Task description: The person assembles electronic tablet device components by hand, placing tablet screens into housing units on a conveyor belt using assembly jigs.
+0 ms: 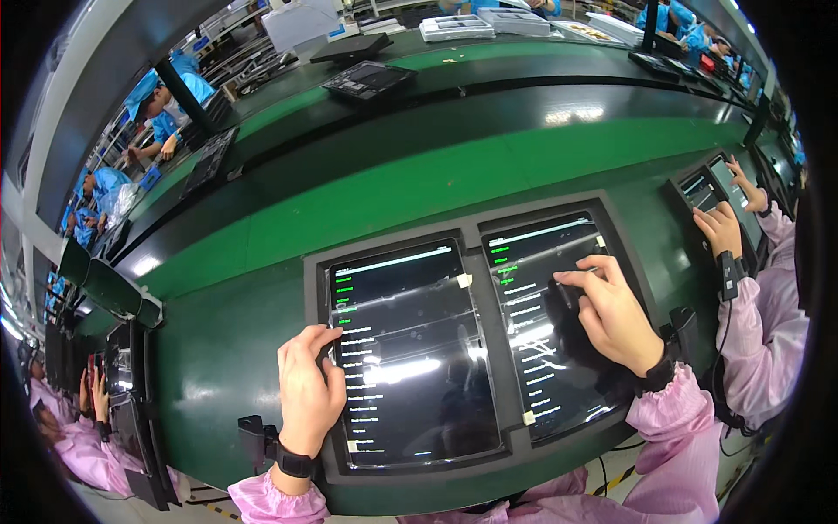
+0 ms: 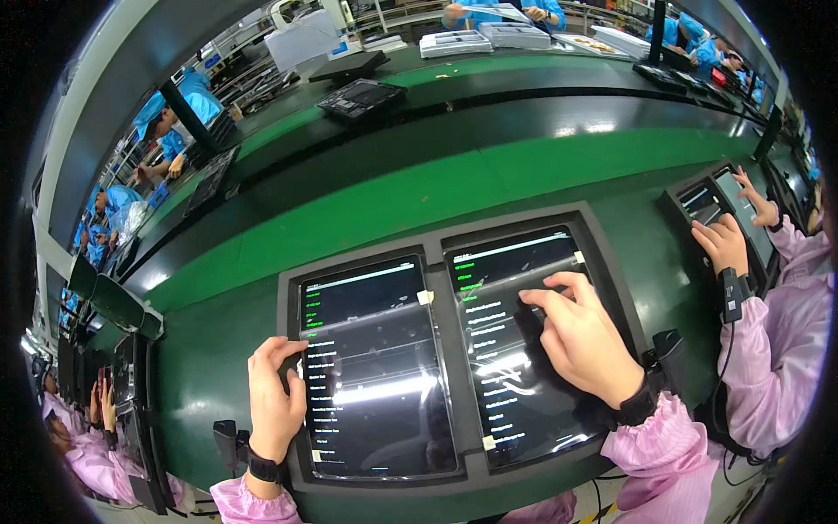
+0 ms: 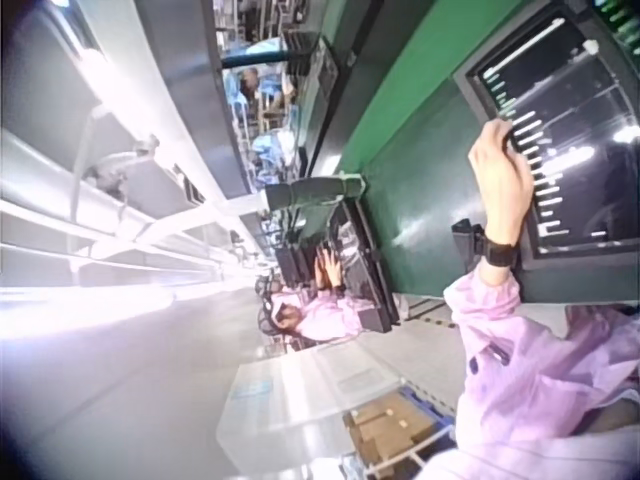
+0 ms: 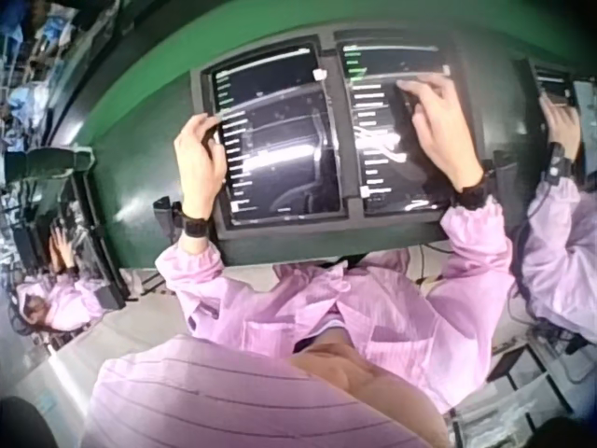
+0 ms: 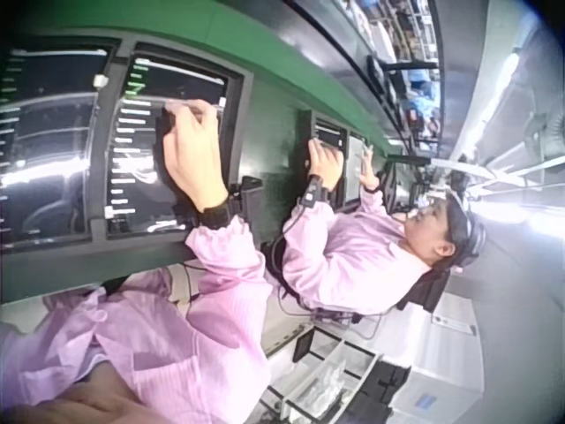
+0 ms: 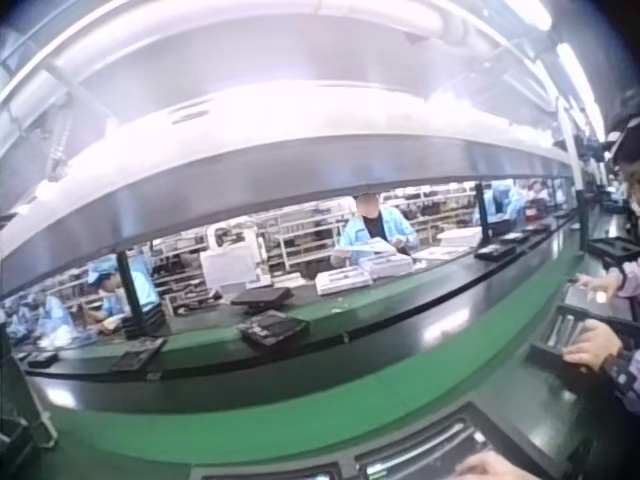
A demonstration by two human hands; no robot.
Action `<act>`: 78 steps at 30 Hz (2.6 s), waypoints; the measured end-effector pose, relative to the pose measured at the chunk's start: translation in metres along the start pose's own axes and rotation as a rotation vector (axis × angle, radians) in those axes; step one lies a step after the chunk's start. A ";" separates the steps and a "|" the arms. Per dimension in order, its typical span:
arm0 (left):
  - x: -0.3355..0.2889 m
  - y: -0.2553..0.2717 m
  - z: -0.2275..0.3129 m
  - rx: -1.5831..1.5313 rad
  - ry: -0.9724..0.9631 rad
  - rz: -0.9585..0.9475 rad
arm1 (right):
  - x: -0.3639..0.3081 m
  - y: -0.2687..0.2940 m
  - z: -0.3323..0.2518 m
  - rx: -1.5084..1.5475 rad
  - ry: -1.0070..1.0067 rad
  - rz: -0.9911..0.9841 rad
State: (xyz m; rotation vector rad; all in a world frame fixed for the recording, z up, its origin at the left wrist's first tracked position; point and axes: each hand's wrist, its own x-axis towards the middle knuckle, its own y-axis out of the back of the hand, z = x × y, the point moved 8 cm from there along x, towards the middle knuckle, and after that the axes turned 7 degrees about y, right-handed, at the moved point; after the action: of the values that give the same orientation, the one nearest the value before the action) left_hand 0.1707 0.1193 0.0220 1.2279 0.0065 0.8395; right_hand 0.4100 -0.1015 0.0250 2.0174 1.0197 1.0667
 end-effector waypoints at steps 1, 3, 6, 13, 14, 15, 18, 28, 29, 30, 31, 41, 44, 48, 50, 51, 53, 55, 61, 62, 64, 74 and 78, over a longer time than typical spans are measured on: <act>0.002 -0.001 0.001 -0.005 0.004 -0.015 | 0.001 -0.001 0.002 0.014 -0.017 -0.008; 0.002 0.001 0.004 0.042 -0.010 -0.038 | 0.004 -0.004 -0.003 -0.035 0.069 -0.029; 0.001 0.002 0.002 0.091 -0.019 -0.065 | 0.008 -0.002 -0.007 -0.097 0.147 -0.064; 0.035 0.021 -0.002 -0.090 0.011 -0.012 | 0.032 0.028 0.003 -0.105 0.196 -0.020; 0.039 0.013 0.000 -0.070 0.027 -0.057 | 0.039 0.021 0.004 -0.116 0.252 -0.072; 0.042 0.005 0.004 -0.049 0.042 -0.101 | 0.044 0.011 0.003 -0.126 0.308 -0.124; 0.045 -0.010 -0.001 -0.031 0.012 -0.093 | 0.051 -0.015 0.007 -0.037 0.301 -0.193; 0.054 -0.014 -0.006 0.018 -0.015 -0.090 | 0.068 -0.046 -0.002 -0.079 0.323 -0.265; 0.055 -0.015 -0.007 0.017 -0.009 -0.097 | 0.068 -0.048 0.000 -0.080 0.303 -0.267; 0.055 -0.017 -0.009 0.027 -0.002 -0.099 | 0.069 -0.051 0.001 -0.086 0.293 -0.285; 0.055 -0.018 -0.009 0.038 -0.015 -0.095 | 0.069 -0.052 -0.001 -0.076 0.298 -0.286; 0.046 -0.025 -0.004 0.073 -0.110 -0.135 | 0.066 -0.047 -0.008 -0.117 0.278 -0.326; 0.033 -0.026 0.011 0.080 -0.095 -0.204 | 0.054 -0.042 -0.009 -0.145 0.301 -0.348; 0.010 -0.024 0.041 0.068 -0.121 -0.314 | 0.029 -0.023 -0.012 -0.137 0.294 -0.298; -0.005 -0.021 0.056 0.047 -0.152 -0.341 | 0.014 -0.016 -0.014 -0.130 0.292 -0.301; -0.014 -0.020 0.065 0.034 -0.175 -0.360 | 0.007 -0.013 -0.017 -0.128 0.304 -0.301; -0.031 -0.019 0.076 0.029 -0.173 -0.386 | -0.008 -0.007 -0.021 -0.122 0.312 -0.298; -0.045 -0.020 0.089 0.020 -0.204 -0.409 | -0.024 0.000 -0.021 -0.119 0.273 -0.313; -0.071 -0.027 0.115 -0.045 -0.281 -0.460 | -0.067 0.012 -0.013 -0.096 0.142 -0.365; -0.075 -0.025 0.120 -0.053 -0.300 -0.449 | -0.072 0.017 -0.015 -0.087 0.145 -0.361; -0.081 -0.022 0.130 -0.052 -0.319 -0.443 | -0.083 0.025 -0.016 -0.081 0.131 -0.346; -0.087 -0.026 0.137 0.023 -0.312 -0.471 | -0.112 0.033 -0.009 -0.101 0.046 -0.356; -0.096 -0.027 0.135 0.062 -0.340 -0.430 | -0.114 0.034 -0.014 -0.107 0.091 -0.324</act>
State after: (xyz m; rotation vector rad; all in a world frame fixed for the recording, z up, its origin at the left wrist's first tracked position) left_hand 0.1768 -0.0481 0.0099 1.3522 0.0205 0.2547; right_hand 0.3673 -0.2127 0.0159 1.6615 1.2584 1.0207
